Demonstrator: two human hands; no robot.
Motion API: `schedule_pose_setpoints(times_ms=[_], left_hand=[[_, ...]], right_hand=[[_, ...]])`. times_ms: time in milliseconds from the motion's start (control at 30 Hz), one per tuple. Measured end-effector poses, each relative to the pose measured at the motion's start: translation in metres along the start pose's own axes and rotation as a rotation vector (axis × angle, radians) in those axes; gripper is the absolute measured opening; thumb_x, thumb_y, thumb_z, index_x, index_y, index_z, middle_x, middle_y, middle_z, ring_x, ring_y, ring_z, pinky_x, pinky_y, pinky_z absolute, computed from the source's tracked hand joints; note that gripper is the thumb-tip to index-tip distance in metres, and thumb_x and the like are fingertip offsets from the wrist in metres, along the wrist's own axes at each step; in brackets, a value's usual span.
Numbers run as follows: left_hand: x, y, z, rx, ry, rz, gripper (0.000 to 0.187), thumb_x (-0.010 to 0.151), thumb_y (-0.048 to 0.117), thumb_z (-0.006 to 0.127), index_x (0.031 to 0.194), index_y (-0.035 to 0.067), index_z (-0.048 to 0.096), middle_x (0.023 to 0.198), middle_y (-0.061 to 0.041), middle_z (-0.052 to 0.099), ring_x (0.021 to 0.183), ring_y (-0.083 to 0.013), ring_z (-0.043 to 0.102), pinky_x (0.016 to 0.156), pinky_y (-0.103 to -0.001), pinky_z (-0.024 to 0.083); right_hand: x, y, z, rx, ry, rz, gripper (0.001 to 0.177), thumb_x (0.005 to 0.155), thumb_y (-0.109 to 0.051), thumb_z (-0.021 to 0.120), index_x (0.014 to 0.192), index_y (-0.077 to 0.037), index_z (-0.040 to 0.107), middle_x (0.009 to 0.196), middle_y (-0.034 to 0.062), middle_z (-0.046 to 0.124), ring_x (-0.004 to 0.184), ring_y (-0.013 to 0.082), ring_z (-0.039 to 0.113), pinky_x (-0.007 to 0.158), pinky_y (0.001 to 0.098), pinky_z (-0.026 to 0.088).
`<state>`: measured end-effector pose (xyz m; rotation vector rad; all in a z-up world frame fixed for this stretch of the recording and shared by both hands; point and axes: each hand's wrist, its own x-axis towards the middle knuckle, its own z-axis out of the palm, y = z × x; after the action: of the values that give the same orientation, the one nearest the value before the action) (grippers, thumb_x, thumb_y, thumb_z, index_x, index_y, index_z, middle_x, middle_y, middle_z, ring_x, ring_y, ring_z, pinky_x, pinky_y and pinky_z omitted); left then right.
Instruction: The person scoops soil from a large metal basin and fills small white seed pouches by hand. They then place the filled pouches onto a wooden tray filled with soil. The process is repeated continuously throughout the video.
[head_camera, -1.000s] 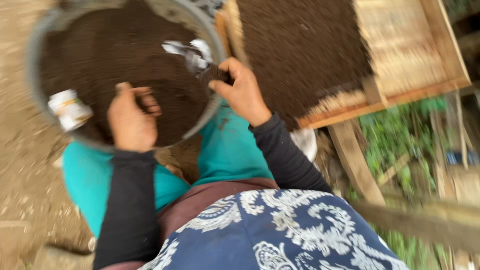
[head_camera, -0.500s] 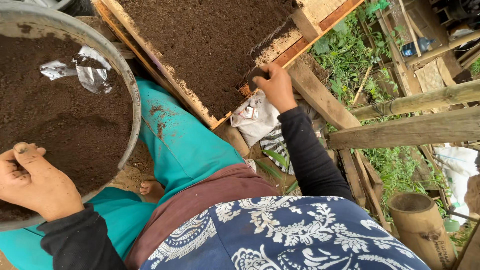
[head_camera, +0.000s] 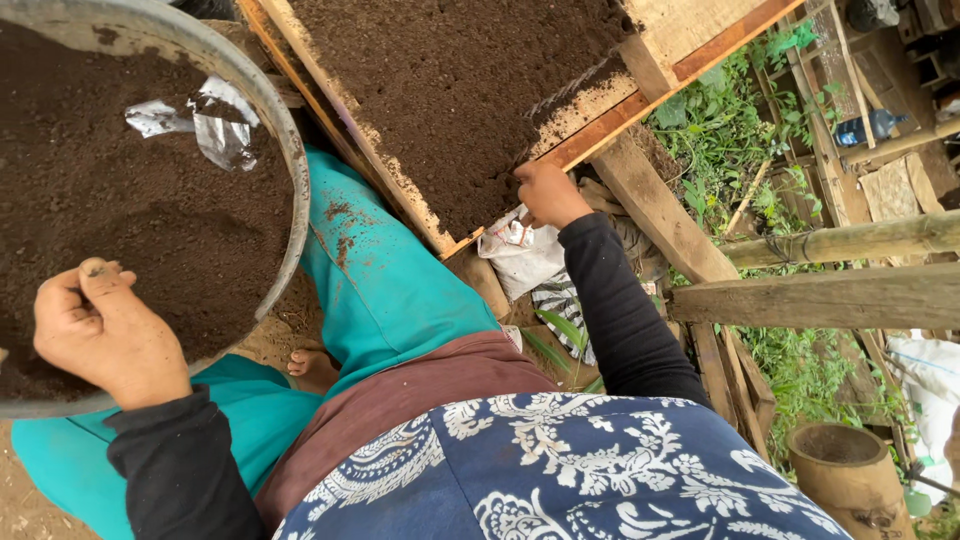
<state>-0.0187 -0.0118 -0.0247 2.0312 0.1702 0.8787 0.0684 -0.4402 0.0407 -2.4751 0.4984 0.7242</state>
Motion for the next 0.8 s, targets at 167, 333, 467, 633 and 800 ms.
schedule_pose_setpoints(times_ms=[167, 333, 467, 633, 800], left_hand=[[0.003, -0.004, 0.009, -0.071, 0.075, -0.156, 0.016, 0.101, 0.003, 0.053, 0.089, -0.003, 0.061, 0.079, -0.014, 0.064, 0.073, -0.0212, 0.062, 0.07, -0.034, 0.047], [0.006, -0.001, 0.006, -0.196, 0.193, -0.228, 0.011, 0.095, -0.008, 0.056, 0.086, -0.005, 0.063, 0.066, -0.016, 0.057, 0.06, -0.0214, 0.055, 0.06, -0.032, 0.047], [0.007, 0.009, 0.001, -0.221, 0.147, -0.304, 0.013, 0.096, -0.004, 0.053, 0.086, -0.004, 0.061, 0.067, -0.015, 0.058, 0.062, -0.0201, 0.057, 0.058, -0.034, 0.048], [0.008, 0.018, -0.013, -0.195, 0.111, -0.377, 0.017, 0.101, 0.002, 0.048, 0.088, -0.001, 0.059, 0.071, -0.015, 0.059, 0.068, -0.0201, 0.059, 0.062, -0.035, 0.049], [0.009, 0.022, -0.02, -0.227, 0.068, -0.479, 0.02, 0.104, 0.009, 0.042, 0.093, 0.0, 0.056, 0.075, -0.013, 0.057, 0.077, -0.0188, 0.056, 0.07, -0.039, 0.048]], right_hand=[[-0.007, -0.012, 0.0, -0.112, -0.15, -0.111, 0.019, 0.085, -0.005, 0.039, 0.069, -0.01, 0.029, 0.073, 0.0087, 0.036, 0.058, 0.0265, 0.066, 0.042, 0.0329, 0.041], [0.033, -0.033, 0.019, -0.467, 0.376, -0.468, 0.019, 0.086, -0.02, 0.055, 0.1, -0.014, 0.067, 0.087, 0.0167, 0.067, 0.089, 0.0375, 0.064, 0.077, 0.05, 0.051], [0.015, -0.144, 0.07, -0.216, 0.409, -0.816, 0.01, 0.082, -0.019, 0.064, 0.09, -0.015, 0.067, 0.086, 0.0096, 0.068, 0.088, 0.032, 0.064, 0.076, 0.0433, 0.052], [0.066, -0.223, 0.166, -0.247, 0.234, -1.016, 0.013, 0.086, -0.017, 0.058, 0.095, -0.013, 0.068, 0.093, 0.0067, 0.069, 0.092, 0.0267, 0.065, 0.083, 0.0382, 0.052], [0.044, -0.24, 0.234, -0.428, -0.189, -0.896, 0.055, 0.077, -0.03, 0.062, 0.119, 0.005, 0.055, 0.117, 0.0281, 0.057, 0.112, 0.0416, 0.054, 0.097, 0.0515, 0.045]])
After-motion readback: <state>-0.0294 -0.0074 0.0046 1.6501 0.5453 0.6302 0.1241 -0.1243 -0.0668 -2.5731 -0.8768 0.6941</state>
